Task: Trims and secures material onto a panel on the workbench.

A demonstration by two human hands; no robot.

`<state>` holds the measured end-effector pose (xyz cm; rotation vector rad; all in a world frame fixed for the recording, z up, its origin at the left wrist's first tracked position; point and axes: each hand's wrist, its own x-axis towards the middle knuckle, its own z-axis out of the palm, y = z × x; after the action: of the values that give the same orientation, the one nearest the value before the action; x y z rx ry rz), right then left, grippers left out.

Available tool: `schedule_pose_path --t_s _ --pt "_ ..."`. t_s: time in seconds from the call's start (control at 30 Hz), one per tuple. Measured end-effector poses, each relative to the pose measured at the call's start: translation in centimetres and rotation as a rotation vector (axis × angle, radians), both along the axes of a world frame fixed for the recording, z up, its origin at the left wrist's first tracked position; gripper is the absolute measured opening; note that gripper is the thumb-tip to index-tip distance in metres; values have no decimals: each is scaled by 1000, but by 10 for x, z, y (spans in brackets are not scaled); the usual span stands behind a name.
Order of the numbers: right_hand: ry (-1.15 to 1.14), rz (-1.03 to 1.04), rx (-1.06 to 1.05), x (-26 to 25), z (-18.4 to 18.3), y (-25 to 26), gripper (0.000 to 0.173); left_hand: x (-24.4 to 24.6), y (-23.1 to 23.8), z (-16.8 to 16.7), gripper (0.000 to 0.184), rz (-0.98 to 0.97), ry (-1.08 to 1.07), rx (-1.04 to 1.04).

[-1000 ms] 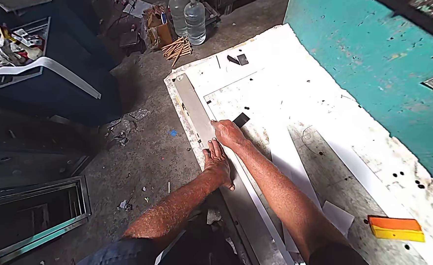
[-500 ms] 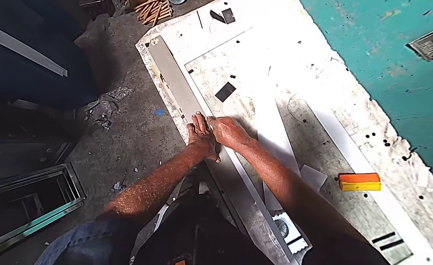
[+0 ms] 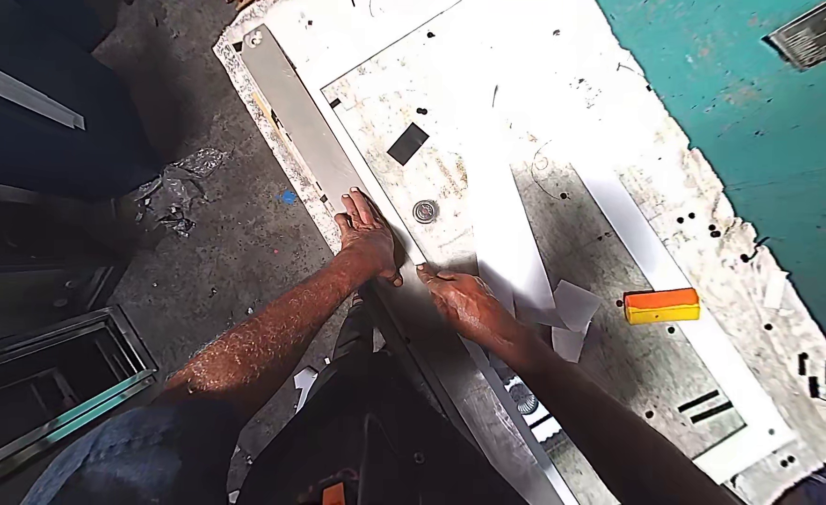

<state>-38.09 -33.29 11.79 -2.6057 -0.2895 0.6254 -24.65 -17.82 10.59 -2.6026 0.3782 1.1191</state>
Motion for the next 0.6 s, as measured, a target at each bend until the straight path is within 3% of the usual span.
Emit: schedule_pose_path --t_s 0.4,0.6 --pt "-128 -17 -2 -93 -1 -26 46 1 -4 4 164 0 15 0" --pt "-111 -3 -38 -108 0 -32 47 0 -4 4 163 0 15 11"
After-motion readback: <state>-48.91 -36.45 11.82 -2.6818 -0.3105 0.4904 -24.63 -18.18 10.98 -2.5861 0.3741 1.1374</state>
